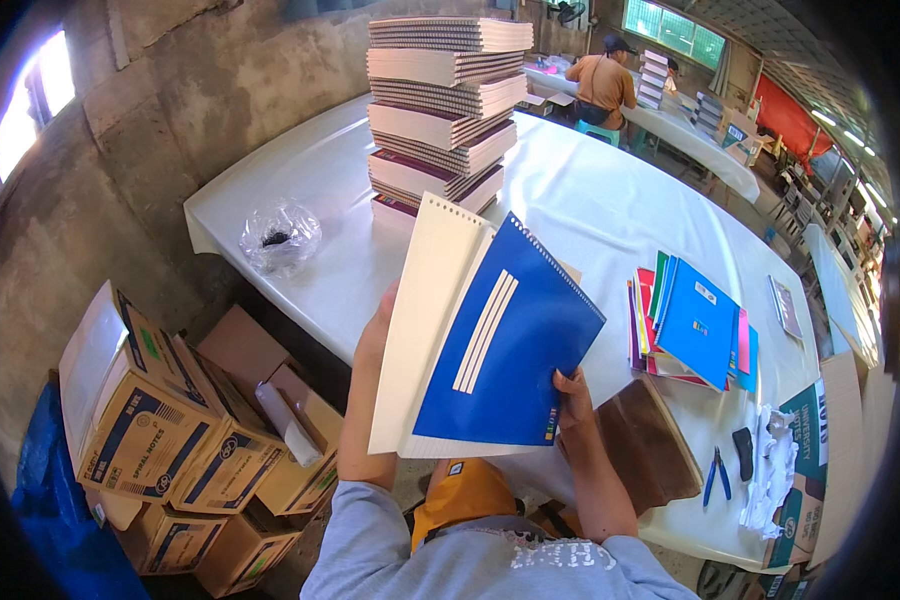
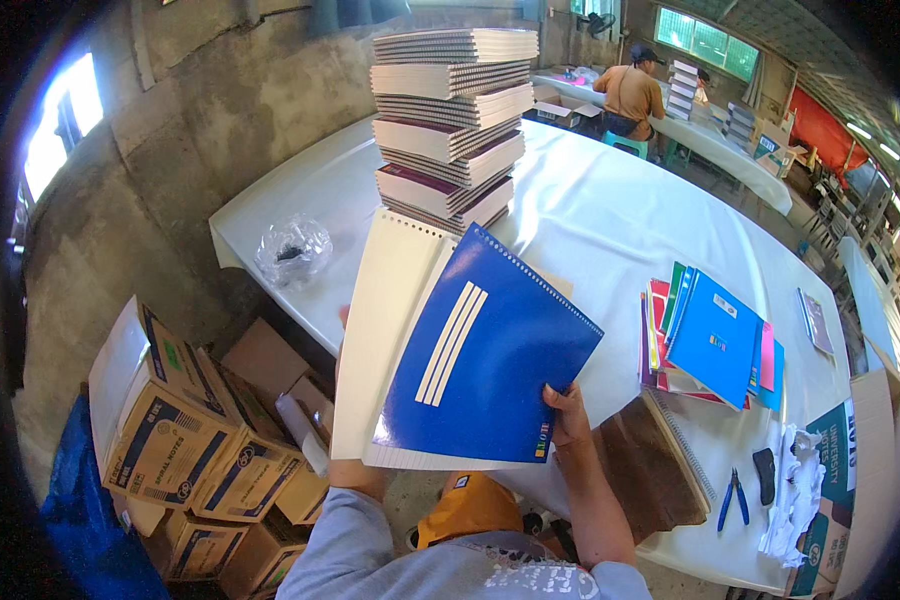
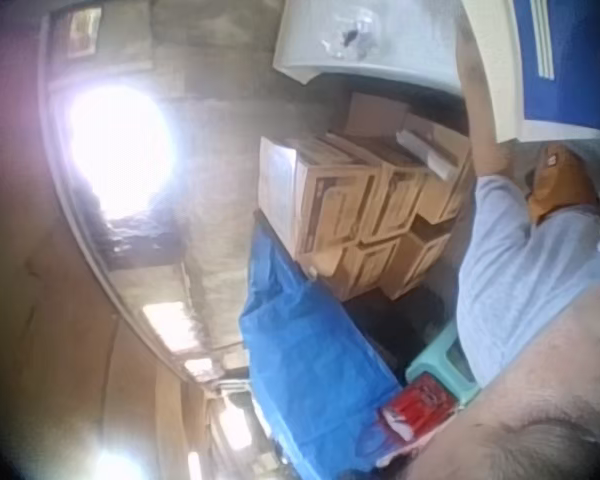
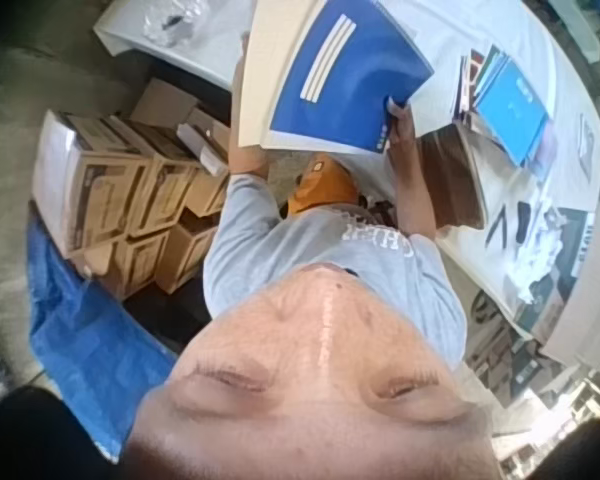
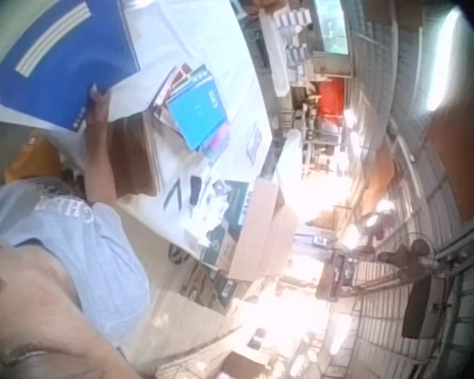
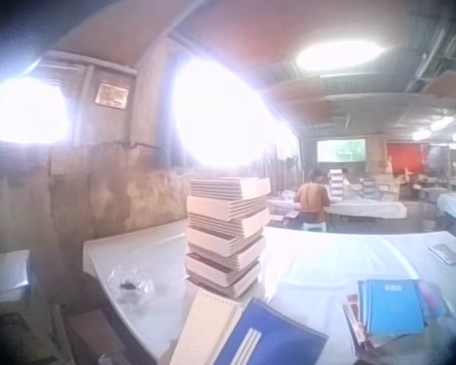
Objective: The person picks up several notebooks one at a time, flipping through the pages and checking the covers. They use a small piece of dark material to rub or wipe the surfaces and corners of the notebooks.
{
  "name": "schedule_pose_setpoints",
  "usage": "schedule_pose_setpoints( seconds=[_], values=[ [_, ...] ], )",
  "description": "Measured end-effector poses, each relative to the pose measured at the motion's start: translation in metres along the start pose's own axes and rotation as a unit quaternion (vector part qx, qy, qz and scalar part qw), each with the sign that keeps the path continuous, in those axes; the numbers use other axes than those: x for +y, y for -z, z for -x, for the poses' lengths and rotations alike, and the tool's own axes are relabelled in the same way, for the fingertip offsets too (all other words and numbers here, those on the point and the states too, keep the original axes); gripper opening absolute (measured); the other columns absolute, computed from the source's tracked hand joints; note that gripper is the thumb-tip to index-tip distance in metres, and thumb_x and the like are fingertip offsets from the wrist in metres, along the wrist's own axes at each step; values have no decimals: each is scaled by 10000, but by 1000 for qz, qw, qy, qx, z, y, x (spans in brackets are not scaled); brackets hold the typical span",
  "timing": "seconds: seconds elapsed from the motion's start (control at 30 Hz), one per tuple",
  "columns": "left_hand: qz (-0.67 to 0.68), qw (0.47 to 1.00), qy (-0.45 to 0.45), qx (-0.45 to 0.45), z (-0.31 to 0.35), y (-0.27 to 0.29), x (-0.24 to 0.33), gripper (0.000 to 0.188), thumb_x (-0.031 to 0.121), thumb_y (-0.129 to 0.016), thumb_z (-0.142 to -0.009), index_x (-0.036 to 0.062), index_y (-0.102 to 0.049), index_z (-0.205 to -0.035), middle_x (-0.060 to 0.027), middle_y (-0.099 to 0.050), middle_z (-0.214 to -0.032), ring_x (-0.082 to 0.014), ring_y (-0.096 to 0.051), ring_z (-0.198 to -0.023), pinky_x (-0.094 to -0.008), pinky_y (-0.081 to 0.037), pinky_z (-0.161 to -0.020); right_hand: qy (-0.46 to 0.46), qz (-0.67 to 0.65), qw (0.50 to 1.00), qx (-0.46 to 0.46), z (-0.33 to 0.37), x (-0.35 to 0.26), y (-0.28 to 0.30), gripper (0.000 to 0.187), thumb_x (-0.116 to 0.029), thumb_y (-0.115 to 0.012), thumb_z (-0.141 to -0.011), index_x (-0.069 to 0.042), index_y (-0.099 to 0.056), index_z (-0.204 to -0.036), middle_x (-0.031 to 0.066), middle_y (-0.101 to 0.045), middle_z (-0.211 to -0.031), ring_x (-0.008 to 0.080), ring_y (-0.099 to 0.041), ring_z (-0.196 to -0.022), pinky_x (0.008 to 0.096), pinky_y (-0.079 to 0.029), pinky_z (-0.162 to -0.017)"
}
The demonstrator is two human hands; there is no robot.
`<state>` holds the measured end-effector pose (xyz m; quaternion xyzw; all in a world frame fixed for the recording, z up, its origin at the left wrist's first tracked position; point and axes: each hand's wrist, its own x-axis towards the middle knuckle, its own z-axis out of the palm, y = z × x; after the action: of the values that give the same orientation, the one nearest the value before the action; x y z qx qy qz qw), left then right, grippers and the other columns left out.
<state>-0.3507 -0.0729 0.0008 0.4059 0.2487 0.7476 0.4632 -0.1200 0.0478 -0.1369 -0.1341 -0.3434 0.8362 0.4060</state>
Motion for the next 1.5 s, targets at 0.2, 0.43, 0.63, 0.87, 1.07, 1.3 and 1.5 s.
schedule_pose_setpoints(
  seconds=[0.2, 0.43, 0.63, 0.87, 1.07, 1.3, 1.5],
  values=[
    [5, 997, 11, 73, 18, -46, 19, 770, 486, -725, -704, -50, -464, -1191, -78, -585, -1089, -117, -570, -944, -240, -476, -795, 1, -2, 1000, -4, 2, 4, -4, 457, -117, -717, -742, -12, -521, -1142, 102, -624, -1017, 207, -630, -885, 331, -532, -774],
    [44, 998, 32, 14, 12, -34, 20, 921, 507, -769, -636, -68, -398, -1252, -106, -574, -1102, -143, -573, -969, -255, -475, -818, -9, -30, 999, -11, 4, 6, 1, 471, -84, -714, -733, 6, -507, -1147, 119, -612, -1037, 214, -629, -884, 338, -533, -779],
    [135, 987, 79, 29, 11, -22, 1, 959, 517, -760, -639, -59, -358, -1292, -120, -551, -1142, -161, -559, -1010, -260, -467, -839, -11, -46, 999, -10, 8, 8, -2, 493, -106, -723, -732, -1, -502, -1160, 107, -611, -1040, 217, -620, -916, 343, -523, -800],
    [136, 990, 24, -16, -1, -38, 12, 919, 362, -750, -663, -26, -283, -1353, -152, -518, -1188, -195, -551, -1049, -279, -480, -837, -31, -18, 999, 1, 8, 7, 6, 479, -105, -716, -738, -7, -505, -1157, 107, -613, -1035, 213, -626, -886, 334, -528, -779],
    [223, 966, 71, -113, -3, -7, 13, 867, 230, -736, -629, -34, -305, -1333, -152, -504, -1207, -203, -561, -1034, -294, -488, -856, -24, -16, 1000, 1, 8, 11, -3, 452, -89, -714, -734, -8, -520, -1135, 102, -621, -1016, 205, -635, -852, 312, -535, -750],
    [251, 964, 29, -84, 8, -19, -6, 850, 323, -766, -643, -35, -361, -1299, -127, -551, -1133, -181, -590, -957, -269, -489, -803, -22, -40, 999, -2, 10, 13, 0, 467, -86, -720, -730, -8, -513, -1141, 101, -626, -1006, 204, -637, -846, 309, -537, -747],
    [311, 893, -29, -323, -15, 11, -26, 766, 290, -745, -671, -31, -405, -1278, -115, -593, -1054, -155, -591, -909, -261, -475, -771, -22, -69, 997, -36, 13, 15, -7, 464, -81, -707, -737, -5, -509, -1149, 100, -620, -1025, 202, -624, -897, 325, -532, -769]
  ],
)
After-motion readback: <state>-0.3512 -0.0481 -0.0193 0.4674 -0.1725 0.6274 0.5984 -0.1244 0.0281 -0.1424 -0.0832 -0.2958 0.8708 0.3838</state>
